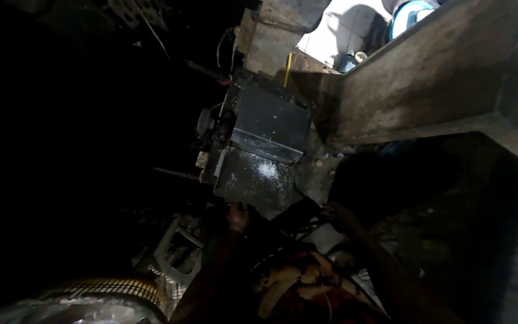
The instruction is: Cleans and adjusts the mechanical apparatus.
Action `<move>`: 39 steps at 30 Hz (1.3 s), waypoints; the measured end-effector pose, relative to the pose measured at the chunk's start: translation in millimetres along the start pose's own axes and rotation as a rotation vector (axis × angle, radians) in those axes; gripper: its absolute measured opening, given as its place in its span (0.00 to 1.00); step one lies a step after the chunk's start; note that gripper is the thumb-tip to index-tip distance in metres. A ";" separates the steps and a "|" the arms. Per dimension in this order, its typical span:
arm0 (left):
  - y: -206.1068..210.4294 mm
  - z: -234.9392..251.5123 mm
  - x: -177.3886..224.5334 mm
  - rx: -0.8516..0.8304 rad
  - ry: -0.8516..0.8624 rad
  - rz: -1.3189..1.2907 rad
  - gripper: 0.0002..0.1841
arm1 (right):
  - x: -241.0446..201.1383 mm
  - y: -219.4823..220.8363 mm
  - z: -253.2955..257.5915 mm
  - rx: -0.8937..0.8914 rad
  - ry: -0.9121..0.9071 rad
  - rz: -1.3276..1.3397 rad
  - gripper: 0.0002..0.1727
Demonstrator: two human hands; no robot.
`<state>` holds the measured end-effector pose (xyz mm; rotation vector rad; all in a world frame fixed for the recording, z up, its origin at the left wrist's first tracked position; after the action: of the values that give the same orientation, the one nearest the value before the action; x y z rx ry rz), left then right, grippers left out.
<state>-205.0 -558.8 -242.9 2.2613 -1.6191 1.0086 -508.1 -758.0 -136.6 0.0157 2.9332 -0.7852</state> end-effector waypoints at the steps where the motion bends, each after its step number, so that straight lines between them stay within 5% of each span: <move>1: -0.7 -0.4 -2.3 -0.003 0.003 -0.001 0.20 | -1.3 -2.3 0.0 0.003 -0.006 -0.010 0.31; 9: -4.0 1.8 1.5 0.053 0.210 0.279 0.20 | -5.0 -1.6 7.4 0.004 -0.029 -0.014 0.31; 14: -8.6 -1.6 14.4 0.061 0.120 0.458 0.18 | -9.0 7.2 5.9 -0.008 -0.063 0.010 0.31; 24: -9.2 3.8 5.4 0.145 0.247 0.177 0.15 | -28.2 13.1 4.3 -0.018 -0.076 -0.037 0.32; 31: -9.6 1.5 13.4 0.187 0.257 0.305 0.15 | -43.0 11.2 1.8 -0.011 -0.097 -0.057 0.31; 34: -3.3 5.0 2.5 0.150 0.123 0.091 0.15 | -42.9 12.4 2.2 -0.017 -0.110 -0.075 0.30; 37: 18.9 4.8 -10.2 0.077 -0.176 -0.504 0.18 | -44.4 11.9 2.7 -0.022 -0.118 -0.072 0.30; 39: 14.6 5.3 -11.6 0.138 -0.219 -0.549 0.15 | -45.1 13.0 3.2 -0.024 -0.125 -0.080 0.31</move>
<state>-217.9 -558.3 -257.4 2.7594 -0.9074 0.7656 -462.5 -747.6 -141.1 -0.1474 2.8397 -0.7333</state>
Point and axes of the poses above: each hand's wrist, its own z-axis towards the middle knuckle, its own y-axis out of the palm, x = y × z, the point moved 9 cm from there along z, towards the middle knuckle, and after that the axes turned 4 degrees about z, right-handed, at the moved point
